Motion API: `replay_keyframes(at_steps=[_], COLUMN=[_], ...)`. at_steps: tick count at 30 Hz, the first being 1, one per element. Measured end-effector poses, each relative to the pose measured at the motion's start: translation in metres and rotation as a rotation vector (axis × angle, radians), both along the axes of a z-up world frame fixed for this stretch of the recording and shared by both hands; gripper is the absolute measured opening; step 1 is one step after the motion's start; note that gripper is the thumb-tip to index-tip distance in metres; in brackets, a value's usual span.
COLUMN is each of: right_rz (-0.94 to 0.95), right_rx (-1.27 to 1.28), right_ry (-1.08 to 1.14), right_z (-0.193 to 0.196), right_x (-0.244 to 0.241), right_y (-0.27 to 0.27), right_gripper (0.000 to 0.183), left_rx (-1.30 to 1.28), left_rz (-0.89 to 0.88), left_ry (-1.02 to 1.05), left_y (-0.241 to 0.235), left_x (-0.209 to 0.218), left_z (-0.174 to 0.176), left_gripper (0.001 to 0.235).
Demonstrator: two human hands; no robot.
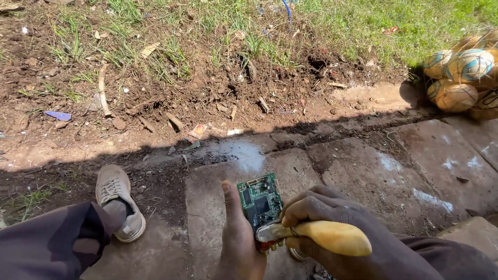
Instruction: Inspecting and cleaning a circuit board using a brush in an outdoor workspace.
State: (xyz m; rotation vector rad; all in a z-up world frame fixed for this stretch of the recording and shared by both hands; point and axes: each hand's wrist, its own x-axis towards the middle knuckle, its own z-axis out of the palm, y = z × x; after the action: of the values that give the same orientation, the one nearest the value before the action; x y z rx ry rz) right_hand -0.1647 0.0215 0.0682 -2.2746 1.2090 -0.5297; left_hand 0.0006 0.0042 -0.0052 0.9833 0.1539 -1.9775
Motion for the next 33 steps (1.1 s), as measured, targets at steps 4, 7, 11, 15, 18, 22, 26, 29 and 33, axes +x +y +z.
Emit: replay_keyframes(at_steps=[4, 7, 11, 15, 18, 22, 26, 29, 33], right_rz=[-0.089, 0.157, -0.037, -0.248, -0.439, -1.009, -0.958, -0.900, -0.825], right_rx=[-0.113, -0.163, -0.142, 0.083, 0.163, 0.587, 0.887, 1.029, 1.159], right_ry=[0.076, -0.127, 0.112, 0.083, 0.112, -0.409, -0.541, -0.502, -0.588], right_z=[0.007, 0.001, -0.001, -0.003, 0.006, 0.015, -0.031, -0.043, -0.049], right_x=[-0.002, 0.006, -0.009, -0.017, -0.010, -0.004, -0.019, -0.004, 0.006], right_y=[0.003, -0.002, 0.003, 0.008, 0.005, -0.011, -0.017, -0.020, -0.019], right_gripper=[0.012, 0.017, 0.018, 0.021, 0.026, 0.028, 0.034, 0.032, 0.032], left_rx=[-0.105, -0.159, -0.116, -0.128, -0.163, -0.252, -0.219, -0.160, -0.184], left_rz=[-0.039, 0.076, 0.003, 0.025, 0.111, 0.279, 0.393, 0.456, 0.441], left_ry=[-0.013, 0.187, 0.075, 0.159, 0.139, 0.050, 0.054, 0.109, 0.151], left_y=[0.003, 0.000, -0.001, -0.001, -0.003, -0.004, -0.010, -0.013, -0.010], left_x=[-0.005, -0.010, -0.010, -0.013, -0.010, -0.010, -0.010, -0.009, -0.013], left_z=[-0.017, -0.035, -0.037, -0.044, -0.039, -0.029, -0.035, -0.035, -0.046], left_gripper=[0.109, 0.103, 0.101, 0.098, 0.094, 0.097, 0.095, 0.092, 0.095])
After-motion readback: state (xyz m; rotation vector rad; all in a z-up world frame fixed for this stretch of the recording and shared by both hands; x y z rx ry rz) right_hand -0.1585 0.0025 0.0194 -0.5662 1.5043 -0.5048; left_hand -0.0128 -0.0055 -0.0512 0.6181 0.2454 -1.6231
